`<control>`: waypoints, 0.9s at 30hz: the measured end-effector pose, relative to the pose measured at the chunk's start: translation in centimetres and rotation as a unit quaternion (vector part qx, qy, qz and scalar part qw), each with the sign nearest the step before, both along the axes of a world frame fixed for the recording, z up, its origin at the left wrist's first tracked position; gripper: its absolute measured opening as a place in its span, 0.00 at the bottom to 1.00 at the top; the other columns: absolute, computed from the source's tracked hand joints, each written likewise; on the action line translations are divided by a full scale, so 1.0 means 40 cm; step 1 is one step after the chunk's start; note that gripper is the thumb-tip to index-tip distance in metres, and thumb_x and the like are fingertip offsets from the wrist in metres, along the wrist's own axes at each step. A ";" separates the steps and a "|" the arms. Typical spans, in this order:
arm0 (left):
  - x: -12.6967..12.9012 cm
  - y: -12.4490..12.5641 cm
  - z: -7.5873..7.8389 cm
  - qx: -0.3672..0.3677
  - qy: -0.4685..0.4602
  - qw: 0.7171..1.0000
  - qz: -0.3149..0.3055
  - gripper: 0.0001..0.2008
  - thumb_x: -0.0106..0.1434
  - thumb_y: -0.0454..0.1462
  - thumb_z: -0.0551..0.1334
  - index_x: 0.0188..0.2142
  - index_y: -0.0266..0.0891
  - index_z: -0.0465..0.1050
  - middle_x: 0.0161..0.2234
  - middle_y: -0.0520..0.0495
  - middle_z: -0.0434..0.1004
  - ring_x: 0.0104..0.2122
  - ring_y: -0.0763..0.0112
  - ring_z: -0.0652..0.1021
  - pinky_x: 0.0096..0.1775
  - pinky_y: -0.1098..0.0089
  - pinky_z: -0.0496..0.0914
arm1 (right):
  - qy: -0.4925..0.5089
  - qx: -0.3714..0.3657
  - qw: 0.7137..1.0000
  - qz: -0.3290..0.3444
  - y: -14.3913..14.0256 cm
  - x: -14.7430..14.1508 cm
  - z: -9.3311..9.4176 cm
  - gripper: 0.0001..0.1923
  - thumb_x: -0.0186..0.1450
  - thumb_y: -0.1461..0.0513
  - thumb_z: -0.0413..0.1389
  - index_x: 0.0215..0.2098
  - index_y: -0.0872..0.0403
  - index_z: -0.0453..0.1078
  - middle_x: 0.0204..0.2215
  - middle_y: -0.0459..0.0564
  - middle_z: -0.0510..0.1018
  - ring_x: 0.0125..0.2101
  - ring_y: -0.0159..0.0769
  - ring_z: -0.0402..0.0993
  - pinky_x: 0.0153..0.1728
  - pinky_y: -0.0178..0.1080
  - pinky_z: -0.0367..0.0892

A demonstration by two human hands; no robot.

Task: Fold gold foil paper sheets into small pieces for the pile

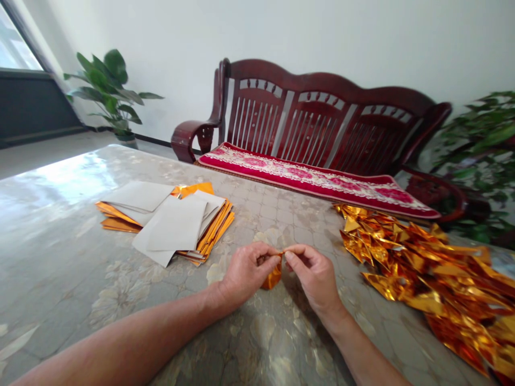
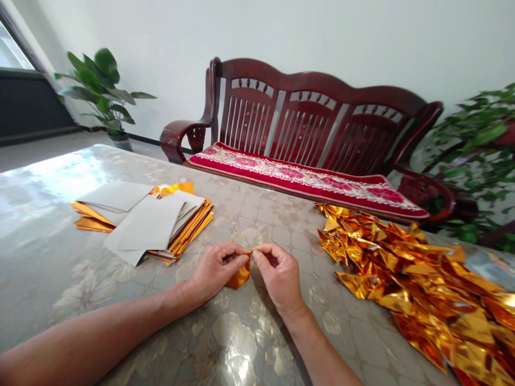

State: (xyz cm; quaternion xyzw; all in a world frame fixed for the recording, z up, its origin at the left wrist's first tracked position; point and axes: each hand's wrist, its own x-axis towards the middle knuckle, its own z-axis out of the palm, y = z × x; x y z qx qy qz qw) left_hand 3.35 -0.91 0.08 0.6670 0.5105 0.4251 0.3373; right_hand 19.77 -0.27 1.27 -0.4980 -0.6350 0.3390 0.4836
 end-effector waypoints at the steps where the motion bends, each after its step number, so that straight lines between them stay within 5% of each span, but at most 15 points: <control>1: -0.001 -0.001 0.000 0.005 0.009 1.000 -0.001 0.08 0.63 0.36 0.61 0.34 0.43 0.80 0.31 0.53 0.81 0.32 0.72 0.78 0.35 0.74 0.67 | -0.020 0.014 1.000 -0.005 -0.001 0.000 0.002 0.10 0.61 0.55 0.60 0.29 0.54 0.75 0.23 0.45 0.76 0.24 0.33 0.70 0.27 0.34 0.67; 18: -0.005 -0.007 0.014 0.057 0.073 0.995 -0.025 0.09 0.66 0.37 0.59 0.34 0.43 0.79 0.31 0.53 0.79 0.32 0.73 0.76 0.36 0.75 0.65 | -0.182 0.128 0.975 -0.002 -0.007 -0.004 0.001 0.05 0.62 0.64 0.53 0.27 0.51 0.67 0.24 0.43 0.71 0.27 0.32 0.68 0.31 0.35 0.63; 24: 0.001 -0.002 0.019 0.048 0.038 0.998 0.010 0.09 0.63 0.35 0.59 0.28 0.40 0.77 0.27 0.54 0.77 0.28 0.74 0.74 0.33 0.75 0.64 | 0.033 -0.008 0.999 0.011 -0.007 -0.006 -0.008 0.11 0.65 0.54 0.57 0.34 0.53 0.75 0.25 0.45 0.76 0.27 0.34 0.72 0.32 0.35 0.67; 27: 0.004 -0.003 0.028 0.029 0.000 0.999 0.015 0.09 0.61 0.34 0.58 0.27 0.39 0.76 0.25 0.55 0.76 0.27 0.75 0.73 0.31 0.76 0.63 | 0.183 -0.128 0.974 0.047 -0.003 -0.010 -0.019 0.16 0.63 0.50 0.60 0.37 0.54 0.75 0.21 0.44 0.74 0.23 0.32 0.70 0.27 0.34 0.67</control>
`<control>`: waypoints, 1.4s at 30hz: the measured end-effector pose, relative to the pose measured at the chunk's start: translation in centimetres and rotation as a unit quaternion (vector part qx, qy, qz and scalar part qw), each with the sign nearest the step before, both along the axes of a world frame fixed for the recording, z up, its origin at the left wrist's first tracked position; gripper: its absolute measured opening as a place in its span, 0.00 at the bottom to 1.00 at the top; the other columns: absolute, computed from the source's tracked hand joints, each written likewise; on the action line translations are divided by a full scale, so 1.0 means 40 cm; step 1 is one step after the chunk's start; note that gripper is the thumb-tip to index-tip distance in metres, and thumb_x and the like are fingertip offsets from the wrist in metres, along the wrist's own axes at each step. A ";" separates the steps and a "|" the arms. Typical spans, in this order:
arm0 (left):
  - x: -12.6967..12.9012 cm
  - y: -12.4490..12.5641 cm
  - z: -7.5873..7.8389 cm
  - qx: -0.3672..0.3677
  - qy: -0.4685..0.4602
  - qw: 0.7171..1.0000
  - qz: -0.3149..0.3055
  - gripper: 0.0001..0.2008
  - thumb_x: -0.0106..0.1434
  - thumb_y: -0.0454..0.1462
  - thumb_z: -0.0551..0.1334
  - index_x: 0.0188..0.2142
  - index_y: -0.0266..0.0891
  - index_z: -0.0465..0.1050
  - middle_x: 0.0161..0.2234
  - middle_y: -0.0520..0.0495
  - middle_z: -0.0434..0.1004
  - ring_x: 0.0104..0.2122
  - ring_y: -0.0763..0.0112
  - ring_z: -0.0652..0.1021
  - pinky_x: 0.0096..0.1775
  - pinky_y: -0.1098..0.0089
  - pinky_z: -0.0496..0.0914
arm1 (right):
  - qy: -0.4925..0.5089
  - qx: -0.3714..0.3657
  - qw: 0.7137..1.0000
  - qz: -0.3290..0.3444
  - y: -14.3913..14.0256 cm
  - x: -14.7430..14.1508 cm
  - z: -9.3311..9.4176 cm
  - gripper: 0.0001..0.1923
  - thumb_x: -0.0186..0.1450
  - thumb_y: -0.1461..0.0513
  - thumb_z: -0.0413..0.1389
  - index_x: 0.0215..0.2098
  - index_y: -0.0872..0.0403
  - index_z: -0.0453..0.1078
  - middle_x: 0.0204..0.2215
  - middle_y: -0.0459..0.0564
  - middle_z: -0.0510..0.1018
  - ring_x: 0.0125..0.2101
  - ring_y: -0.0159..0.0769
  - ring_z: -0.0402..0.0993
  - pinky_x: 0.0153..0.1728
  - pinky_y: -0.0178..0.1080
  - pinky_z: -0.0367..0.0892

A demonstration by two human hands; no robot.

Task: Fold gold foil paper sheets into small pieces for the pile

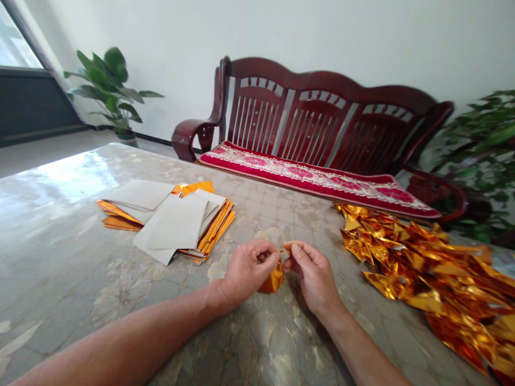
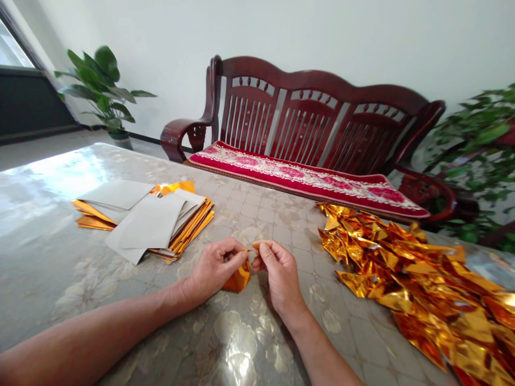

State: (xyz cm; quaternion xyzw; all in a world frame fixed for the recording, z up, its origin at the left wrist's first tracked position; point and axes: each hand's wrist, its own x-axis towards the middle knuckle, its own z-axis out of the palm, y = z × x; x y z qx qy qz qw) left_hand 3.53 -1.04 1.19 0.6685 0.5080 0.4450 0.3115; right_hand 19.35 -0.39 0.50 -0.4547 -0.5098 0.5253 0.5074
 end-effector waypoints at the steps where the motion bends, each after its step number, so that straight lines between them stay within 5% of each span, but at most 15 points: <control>1: 0.000 -0.001 0.003 -0.007 -0.015 1.000 -0.002 0.09 0.61 0.34 0.58 0.26 0.39 0.75 0.24 0.54 0.75 0.27 0.75 0.73 0.31 0.76 0.63 | 0.035 -0.028 0.999 0.014 0.001 -0.002 -0.003 0.16 0.62 0.50 0.61 0.37 0.54 0.76 0.21 0.44 0.74 0.23 0.31 0.70 0.27 0.33 0.67; 7: -0.002 -0.001 0.015 -0.033 -0.085 0.995 -0.027 0.10 0.62 0.37 0.58 0.27 0.38 0.75 0.26 0.53 0.76 0.28 0.73 0.74 0.32 0.76 0.65 | 0.166 -0.125 0.975 0.076 0.000 -0.011 0.006 0.14 0.55 0.54 0.69 0.34 0.53 0.75 0.25 0.42 0.75 0.25 0.27 0.68 0.28 0.29 0.66; 13: -0.001 0.006 -0.001 -0.035 -0.087 0.995 -0.042 0.10 0.62 0.38 0.59 0.28 0.38 0.76 0.26 0.53 0.75 0.29 0.74 0.74 0.33 0.76 0.65 | 0.193 -0.163 0.960 0.118 -0.003 -0.007 0.014 0.15 0.54 0.56 0.71 0.35 0.51 0.73 0.28 0.42 0.76 0.28 0.28 0.71 0.32 0.31 0.68; 22: -0.001 0.007 -0.015 -0.055 -0.078 0.994 -0.059 0.12 0.64 0.40 0.57 0.29 0.38 0.76 0.27 0.53 0.75 0.29 0.74 0.74 0.32 0.76 0.65 | 0.092 -0.053 0.991 0.075 -0.002 -0.007 -0.006 0.14 0.56 0.55 0.69 0.34 0.52 0.72 0.22 0.39 0.71 0.22 0.26 0.65 0.23 0.28 0.60; 28: -0.005 0.007 -0.016 -0.048 -0.030 0.996 -0.063 0.16 0.67 0.39 0.53 0.28 0.39 0.75 0.26 0.54 0.74 0.29 0.73 0.73 0.33 0.75 0.64 | 0.032 -0.029 0.999 0.022 0.002 -0.016 -0.003 0.16 0.54 0.53 0.69 0.32 0.53 0.73 0.24 0.42 0.74 0.24 0.27 0.67 0.26 0.30 0.63; 33: -0.006 0.007 -0.016 -0.044 -0.031 0.996 -0.077 0.09 0.63 0.36 0.58 0.37 0.39 0.78 0.30 0.53 0.78 0.30 0.73 0.75 0.34 0.75 0.66 | 0.019 -0.023 0.999 -0.019 0.003 -0.018 -0.005 0.18 0.51 0.52 0.70 0.32 0.53 0.72 0.24 0.43 0.75 0.24 0.29 0.69 0.26 0.31 0.64; 39: -0.009 0.011 -0.028 -0.016 0.008 0.999 -0.040 0.08 0.62 0.36 0.59 0.32 0.40 0.78 0.28 0.53 0.78 0.28 0.73 0.75 0.32 0.74 0.65 | -0.027 -0.059 0.998 0.017 0.004 -0.011 -0.008 0.20 0.53 0.49 0.68 0.32 0.55 0.74 0.23 0.45 0.76 0.23 0.31 0.69 0.25 0.32 0.64; 42: -0.008 0.020 -0.034 -0.035 -0.017 0.999 -0.037 0.08 0.60 0.34 0.60 0.39 0.40 0.75 0.27 0.55 0.77 0.27 0.73 0.75 0.30 0.74 0.65 | -0.063 -0.065 0.995 0.032 0.007 -0.007 -0.004 0.19 0.54 0.48 0.66 0.30 0.56 0.75 0.23 0.46 0.76 0.23 0.30 0.68 0.25 0.32 0.64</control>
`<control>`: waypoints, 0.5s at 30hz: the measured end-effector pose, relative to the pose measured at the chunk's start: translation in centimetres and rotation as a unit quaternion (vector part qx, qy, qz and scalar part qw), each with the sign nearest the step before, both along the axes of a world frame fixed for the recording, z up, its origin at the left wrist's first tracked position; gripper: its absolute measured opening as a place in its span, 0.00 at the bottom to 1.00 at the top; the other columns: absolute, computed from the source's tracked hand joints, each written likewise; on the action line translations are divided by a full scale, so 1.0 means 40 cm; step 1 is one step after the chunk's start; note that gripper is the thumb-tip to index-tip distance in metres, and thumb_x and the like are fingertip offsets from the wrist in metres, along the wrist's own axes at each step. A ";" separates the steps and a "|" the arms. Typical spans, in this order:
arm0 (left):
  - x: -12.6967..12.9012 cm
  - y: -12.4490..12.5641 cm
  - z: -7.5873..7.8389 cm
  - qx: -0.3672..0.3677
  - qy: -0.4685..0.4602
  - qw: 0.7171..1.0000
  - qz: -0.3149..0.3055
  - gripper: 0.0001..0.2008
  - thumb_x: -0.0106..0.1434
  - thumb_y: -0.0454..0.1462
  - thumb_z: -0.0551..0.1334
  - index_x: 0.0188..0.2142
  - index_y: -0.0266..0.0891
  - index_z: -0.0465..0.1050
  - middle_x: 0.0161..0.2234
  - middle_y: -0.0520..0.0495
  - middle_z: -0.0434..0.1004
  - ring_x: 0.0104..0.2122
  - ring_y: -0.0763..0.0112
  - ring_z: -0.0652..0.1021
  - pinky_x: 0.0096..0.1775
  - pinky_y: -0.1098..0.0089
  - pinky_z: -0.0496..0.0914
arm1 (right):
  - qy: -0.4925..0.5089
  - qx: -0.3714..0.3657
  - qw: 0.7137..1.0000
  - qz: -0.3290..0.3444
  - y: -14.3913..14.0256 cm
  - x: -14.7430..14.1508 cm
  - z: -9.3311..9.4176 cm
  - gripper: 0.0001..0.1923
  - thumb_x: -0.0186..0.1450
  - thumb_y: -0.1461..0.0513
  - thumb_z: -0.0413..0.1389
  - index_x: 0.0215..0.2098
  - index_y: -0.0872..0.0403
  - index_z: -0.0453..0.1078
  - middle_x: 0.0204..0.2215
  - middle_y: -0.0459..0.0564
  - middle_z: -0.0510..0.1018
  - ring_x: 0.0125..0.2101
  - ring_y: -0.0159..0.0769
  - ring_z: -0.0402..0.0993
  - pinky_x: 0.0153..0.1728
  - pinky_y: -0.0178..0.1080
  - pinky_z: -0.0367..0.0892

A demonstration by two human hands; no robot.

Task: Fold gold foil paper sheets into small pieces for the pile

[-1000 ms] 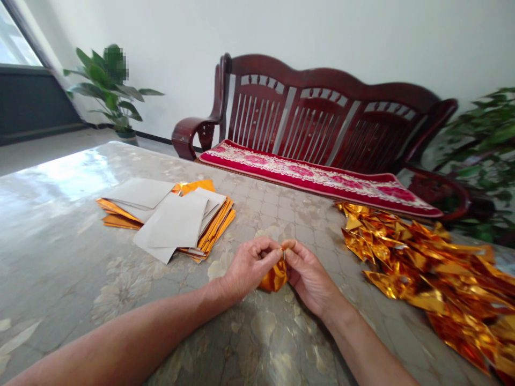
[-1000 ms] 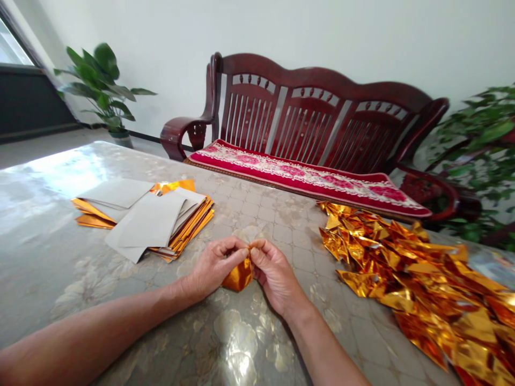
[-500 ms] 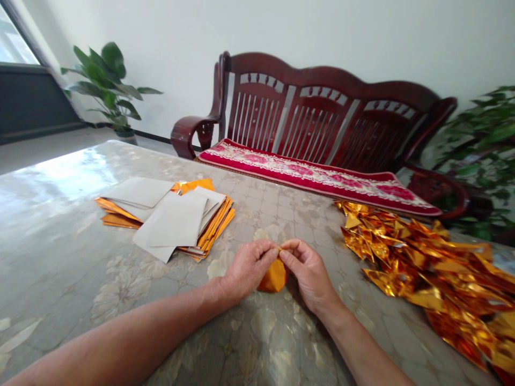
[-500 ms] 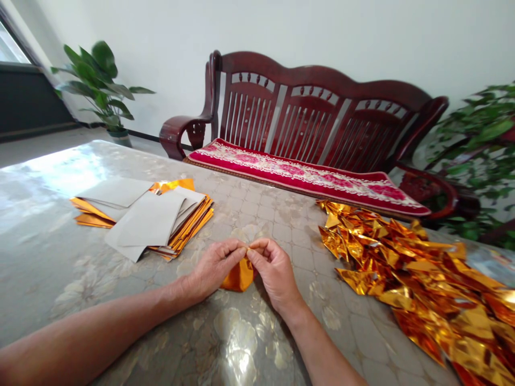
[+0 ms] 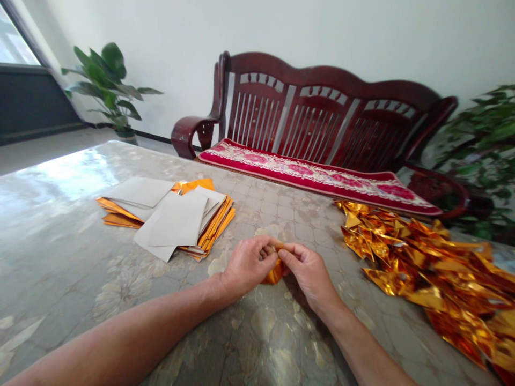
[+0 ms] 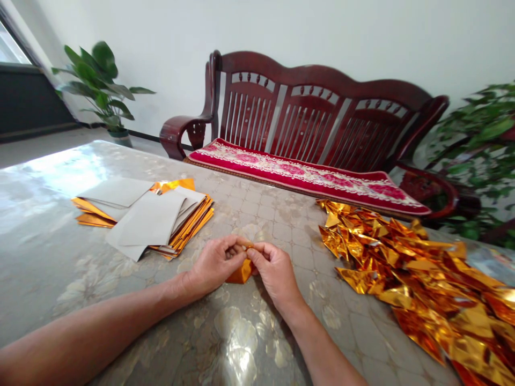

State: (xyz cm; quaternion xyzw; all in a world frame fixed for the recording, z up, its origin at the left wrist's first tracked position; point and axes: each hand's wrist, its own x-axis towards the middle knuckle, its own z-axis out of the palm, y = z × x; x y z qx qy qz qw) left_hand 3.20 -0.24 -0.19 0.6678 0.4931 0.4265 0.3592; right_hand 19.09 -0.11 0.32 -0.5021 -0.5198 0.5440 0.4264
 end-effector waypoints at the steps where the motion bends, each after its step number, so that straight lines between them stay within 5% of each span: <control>1: 0.001 0.003 -0.001 -0.014 -0.020 1.000 -0.004 0.10 0.59 0.34 0.61 0.42 0.40 0.73 0.26 0.56 0.76 0.26 0.74 0.75 0.29 0.75 0.65 | -0.009 -0.001 1.000 -0.001 0.001 0.001 0.001 0.19 0.54 0.48 0.66 0.29 0.56 0.75 0.23 0.46 0.76 0.23 0.30 0.67 0.24 0.32 0.63; 8: -0.003 0.010 0.011 -0.068 -0.117 0.989 -0.058 0.08 0.65 0.38 0.59 0.42 0.39 0.68 0.28 0.55 0.74 0.28 0.75 0.76 0.30 0.75 0.68 | 0.005 0.046 0.995 -0.093 0.005 0.004 0.004 0.18 0.53 0.48 0.66 0.27 0.56 0.75 0.17 0.42 0.70 0.19 0.27 0.59 0.20 0.32 0.55; 15: -0.002 0.012 0.005 -0.069 -0.125 0.988 -0.062 0.14 0.59 0.35 0.64 0.45 0.38 0.68 0.29 0.54 0.76 0.30 0.72 0.78 0.33 0.73 0.70 | 0.034 0.092 0.979 -0.179 0.013 0.012 -0.007 0.16 0.57 0.49 0.64 0.30 0.53 0.73 0.19 0.41 0.69 0.20 0.28 0.59 0.21 0.33 0.56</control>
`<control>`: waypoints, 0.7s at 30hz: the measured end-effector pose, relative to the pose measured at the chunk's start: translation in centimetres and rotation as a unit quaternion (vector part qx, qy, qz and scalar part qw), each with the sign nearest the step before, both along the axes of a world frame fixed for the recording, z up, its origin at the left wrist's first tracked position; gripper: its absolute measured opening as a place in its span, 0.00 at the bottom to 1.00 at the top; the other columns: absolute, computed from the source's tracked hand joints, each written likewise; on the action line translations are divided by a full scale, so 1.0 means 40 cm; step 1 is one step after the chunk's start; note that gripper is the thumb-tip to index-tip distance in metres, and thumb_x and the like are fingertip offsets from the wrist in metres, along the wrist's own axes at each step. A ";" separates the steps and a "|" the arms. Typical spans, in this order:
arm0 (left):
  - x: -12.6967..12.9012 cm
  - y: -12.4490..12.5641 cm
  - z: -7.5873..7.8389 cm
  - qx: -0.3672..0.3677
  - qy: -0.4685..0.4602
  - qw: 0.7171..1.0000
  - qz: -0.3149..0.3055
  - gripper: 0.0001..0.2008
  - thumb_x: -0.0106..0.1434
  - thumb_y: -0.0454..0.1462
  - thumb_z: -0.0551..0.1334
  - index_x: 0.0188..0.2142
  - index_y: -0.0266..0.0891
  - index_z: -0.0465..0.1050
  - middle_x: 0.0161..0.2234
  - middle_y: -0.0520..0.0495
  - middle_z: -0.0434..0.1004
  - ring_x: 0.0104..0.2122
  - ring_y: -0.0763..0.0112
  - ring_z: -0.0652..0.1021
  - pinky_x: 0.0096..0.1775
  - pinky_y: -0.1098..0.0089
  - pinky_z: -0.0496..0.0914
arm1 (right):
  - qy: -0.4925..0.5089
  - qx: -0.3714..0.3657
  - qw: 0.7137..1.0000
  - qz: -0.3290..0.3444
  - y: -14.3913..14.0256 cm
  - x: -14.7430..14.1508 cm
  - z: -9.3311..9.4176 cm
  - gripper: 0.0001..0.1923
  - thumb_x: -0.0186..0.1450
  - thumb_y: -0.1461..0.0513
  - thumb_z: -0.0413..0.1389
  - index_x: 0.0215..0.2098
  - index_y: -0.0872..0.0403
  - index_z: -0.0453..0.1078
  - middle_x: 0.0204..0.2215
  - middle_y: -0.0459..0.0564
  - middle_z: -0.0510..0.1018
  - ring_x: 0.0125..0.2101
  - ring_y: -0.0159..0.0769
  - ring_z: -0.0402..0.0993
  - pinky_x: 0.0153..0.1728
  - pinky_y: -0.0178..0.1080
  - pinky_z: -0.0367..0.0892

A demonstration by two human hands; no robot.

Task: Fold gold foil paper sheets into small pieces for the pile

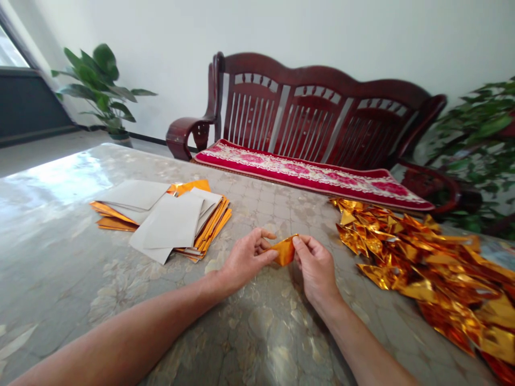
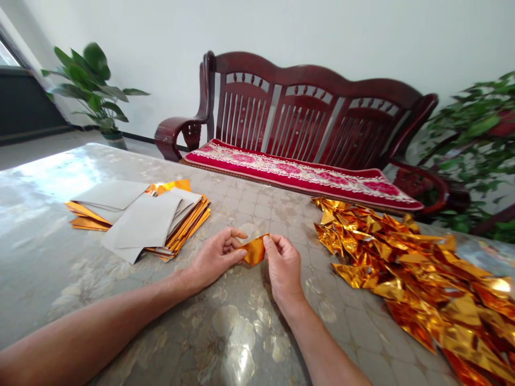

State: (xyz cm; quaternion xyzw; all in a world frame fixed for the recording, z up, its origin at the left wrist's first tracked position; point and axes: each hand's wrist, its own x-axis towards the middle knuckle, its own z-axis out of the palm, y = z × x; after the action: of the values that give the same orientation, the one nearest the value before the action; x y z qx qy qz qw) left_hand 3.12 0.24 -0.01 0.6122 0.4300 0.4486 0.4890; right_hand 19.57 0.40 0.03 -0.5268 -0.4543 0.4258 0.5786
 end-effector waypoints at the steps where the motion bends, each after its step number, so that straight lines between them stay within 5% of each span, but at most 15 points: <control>1: 0.002 0.000 0.000 -0.005 -0.006 1.000 0.000 0.14 0.59 0.35 0.63 0.45 0.37 0.68 0.27 0.54 0.75 0.29 0.73 0.78 0.33 0.73 0.70 | 0.000 0.006 1.000 -0.006 -0.001 -0.002 0.001 0.15 0.58 0.49 0.63 0.30 0.53 0.73 0.20 0.41 0.70 0.20 0.29 0.59 0.22 0.33 0.57; 12: 0.002 0.006 -0.003 -0.011 -0.008 0.999 0.038 0.14 0.57 0.33 0.64 0.43 0.38 0.68 0.22 0.58 0.73 0.23 0.75 0.75 0.27 0.76 0.66 | -0.001 0.017 0.999 0.040 0.005 0.002 0.005 0.15 0.55 0.52 0.66 0.29 0.53 0.71 0.22 0.42 0.74 0.22 0.29 0.64 0.23 0.33 0.60; 16: -0.012 0.013 0.010 0.007 0.002 0.999 0.039 0.08 0.64 0.39 0.60 0.41 0.38 0.72 0.28 0.53 0.77 0.28 0.73 0.77 0.31 0.74 0.69 | 0.017 0.000 1.000 0.011 0.009 0.005 0.000 0.17 0.54 0.51 0.67 0.30 0.54 0.71 0.21 0.42 0.74 0.20 0.28 0.63 0.20 0.32 0.58; 21: -0.046 0.015 0.028 0.090 0.068 0.994 -0.010 0.16 0.69 0.39 0.52 0.46 0.41 0.78 0.31 0.52 0.78 0.34 0.71 0.77 0.41 0.72 0.70 | 0.054 -0.029 0.998 0.003 0.008 0.008 -0.001 0.20 0.52 0.49 0.68 0.31 0.54 0.70 0.16 0.39 0.69 0.15 0.25 0.57 0.14 0.29 0.49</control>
State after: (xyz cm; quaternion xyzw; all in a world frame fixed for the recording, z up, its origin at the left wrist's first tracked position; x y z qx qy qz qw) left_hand 1.26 0.85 1.10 0.6873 0.4138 0.4379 0.4058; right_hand 19.91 0.73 0.00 -0.5179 -0.4120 0.4684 0.5854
